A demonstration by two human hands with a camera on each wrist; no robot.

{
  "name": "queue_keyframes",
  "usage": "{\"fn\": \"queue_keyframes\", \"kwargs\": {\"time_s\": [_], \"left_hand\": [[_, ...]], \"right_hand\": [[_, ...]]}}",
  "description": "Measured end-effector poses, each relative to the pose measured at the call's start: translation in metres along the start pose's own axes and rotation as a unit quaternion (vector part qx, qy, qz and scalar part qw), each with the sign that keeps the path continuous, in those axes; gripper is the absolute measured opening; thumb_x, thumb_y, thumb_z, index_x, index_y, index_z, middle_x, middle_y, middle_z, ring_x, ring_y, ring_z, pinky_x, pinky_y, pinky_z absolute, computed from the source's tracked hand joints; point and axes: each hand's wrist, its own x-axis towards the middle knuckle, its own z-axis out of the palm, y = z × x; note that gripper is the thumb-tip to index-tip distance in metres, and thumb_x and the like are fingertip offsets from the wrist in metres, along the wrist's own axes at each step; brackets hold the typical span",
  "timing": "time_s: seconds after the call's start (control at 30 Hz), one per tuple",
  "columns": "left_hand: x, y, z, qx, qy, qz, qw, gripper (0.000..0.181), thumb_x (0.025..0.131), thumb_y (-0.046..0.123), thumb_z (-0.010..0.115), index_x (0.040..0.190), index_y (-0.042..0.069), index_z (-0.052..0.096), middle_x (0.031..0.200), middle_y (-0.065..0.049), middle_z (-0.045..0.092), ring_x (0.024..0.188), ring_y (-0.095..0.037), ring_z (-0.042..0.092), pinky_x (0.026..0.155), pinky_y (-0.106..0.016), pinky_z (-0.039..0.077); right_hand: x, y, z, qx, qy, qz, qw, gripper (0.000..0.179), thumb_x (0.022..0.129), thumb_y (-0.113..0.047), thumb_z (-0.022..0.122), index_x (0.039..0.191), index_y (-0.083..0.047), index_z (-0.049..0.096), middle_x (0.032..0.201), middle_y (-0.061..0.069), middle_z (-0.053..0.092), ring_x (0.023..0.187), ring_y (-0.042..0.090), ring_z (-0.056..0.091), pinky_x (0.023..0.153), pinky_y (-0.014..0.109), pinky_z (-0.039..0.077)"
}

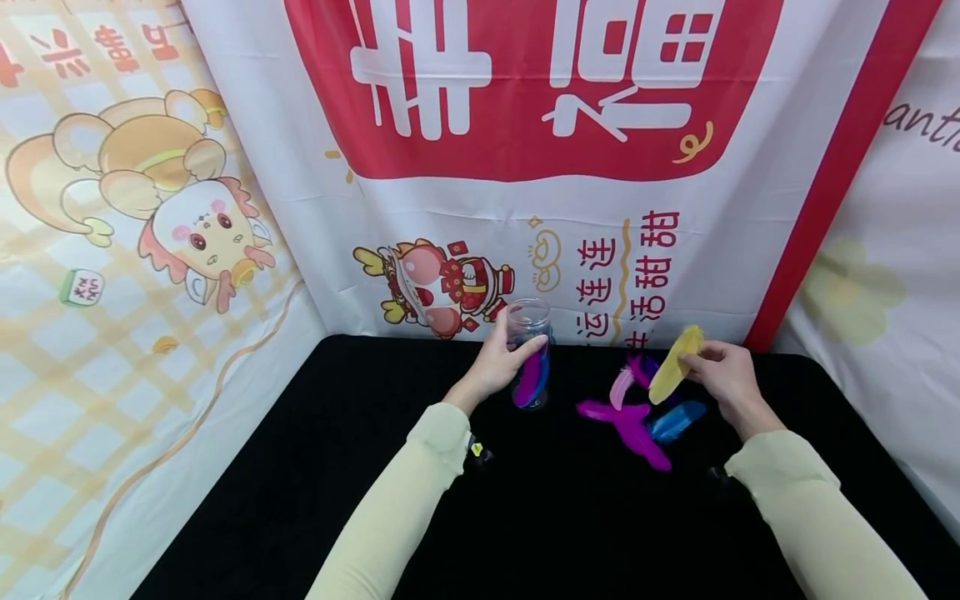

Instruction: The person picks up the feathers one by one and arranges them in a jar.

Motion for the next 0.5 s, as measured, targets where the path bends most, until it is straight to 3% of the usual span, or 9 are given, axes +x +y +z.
{"fn": "queue_keyframes", "kwargs": {"time_s": [0.2,0.5], "left_hand": [[-0.001,-0.001,0.000,0.009,-0.001,-0.008,0.9999,0.074,0.096,0.048,0.070,0.155,0.027,0.029,0.141,-0.010,0.051,0.134,-0.024,0.050,0.113,-0.045,0.040],[0.001,-0.001,0.000,0.008,-0.002,-0.009,0.9999,0.075,0.096,0.049,0.069,0.154,0.027,0.029,0.141,-0.011,0.051,0.133,-0.025,0.050,0.114,-0.050,0.039]], "right_hand": [[0.000,-0.005,0.003,0.007,-0.003,0.000,1.0000,0.053,0.101,-0.017,0.067,0.137,0.017,0.049,0.089,-0.019,0.065,0.083,-0.002,0.068,0.075,0.022,0.059],[0.001,-0.012,0.006,0.021,-0.004,0.006,0.9998,0.052,0.100,-0.019,0.068,0.135,0.015,0.051,0.091,-0.017,0.066,0.084,-0.001,0.069,0.075,0.022,0.059]]}}
